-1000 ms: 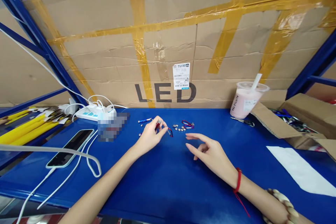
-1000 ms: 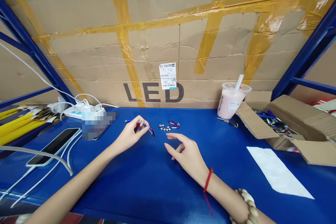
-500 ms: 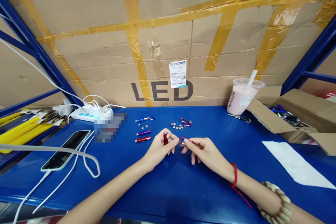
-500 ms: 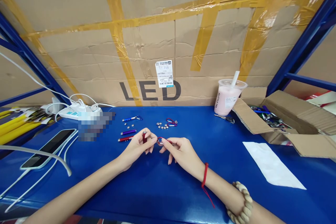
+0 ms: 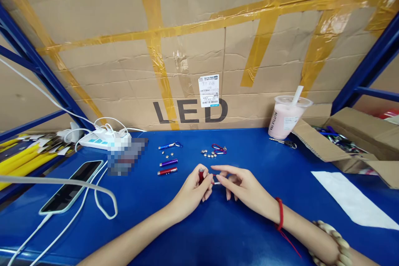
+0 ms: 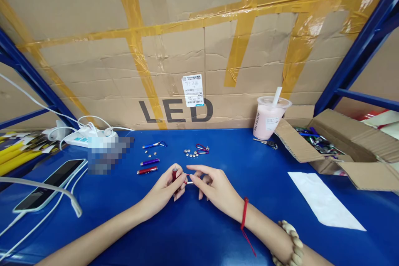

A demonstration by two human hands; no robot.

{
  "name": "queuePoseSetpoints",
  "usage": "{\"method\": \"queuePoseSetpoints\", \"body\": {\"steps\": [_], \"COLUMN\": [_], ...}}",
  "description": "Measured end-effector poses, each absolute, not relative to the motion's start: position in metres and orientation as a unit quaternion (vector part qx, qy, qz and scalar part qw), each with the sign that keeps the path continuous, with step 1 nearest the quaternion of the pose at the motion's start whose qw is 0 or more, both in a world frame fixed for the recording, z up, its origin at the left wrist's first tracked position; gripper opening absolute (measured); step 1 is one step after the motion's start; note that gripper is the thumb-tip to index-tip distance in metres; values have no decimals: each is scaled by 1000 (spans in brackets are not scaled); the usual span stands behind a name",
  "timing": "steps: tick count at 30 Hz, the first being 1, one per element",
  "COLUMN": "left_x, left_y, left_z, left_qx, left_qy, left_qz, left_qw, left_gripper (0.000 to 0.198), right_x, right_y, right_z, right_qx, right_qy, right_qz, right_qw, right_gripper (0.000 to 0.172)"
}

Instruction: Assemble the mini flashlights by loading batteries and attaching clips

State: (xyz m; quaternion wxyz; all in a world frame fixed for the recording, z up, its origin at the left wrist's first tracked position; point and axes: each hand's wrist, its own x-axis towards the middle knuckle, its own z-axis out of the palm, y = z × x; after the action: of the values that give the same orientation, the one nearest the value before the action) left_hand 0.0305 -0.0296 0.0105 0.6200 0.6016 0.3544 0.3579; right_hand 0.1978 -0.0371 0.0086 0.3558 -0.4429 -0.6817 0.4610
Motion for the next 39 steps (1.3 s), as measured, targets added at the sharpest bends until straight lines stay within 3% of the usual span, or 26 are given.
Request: {"method": "queuePoseSetpoints", "body": {"steps": [15, 30, 39], "left_x": [25, 30, 36], "left_y": [-32, -29, -35], "left_z": [10, 8, 2], "left_qx": [697, 641, 638], "left_qy": [367, 340, 344], "left_qz": [307, 386, 357], "left_qw": [534, 570, 590], "left_gripper": [31, 32, 29], "right_x": [206, 205, 198], "right_y": [-37, -39, -42], "right_z": [12, 12, 7], "right_qx": [-386, -417, -405], "right_qy": [-842, -817, -805], "right_qz": [274, 216, 219], "right_qw": [258, 334, 374], "right_gripper": [32, 33, 32]}}
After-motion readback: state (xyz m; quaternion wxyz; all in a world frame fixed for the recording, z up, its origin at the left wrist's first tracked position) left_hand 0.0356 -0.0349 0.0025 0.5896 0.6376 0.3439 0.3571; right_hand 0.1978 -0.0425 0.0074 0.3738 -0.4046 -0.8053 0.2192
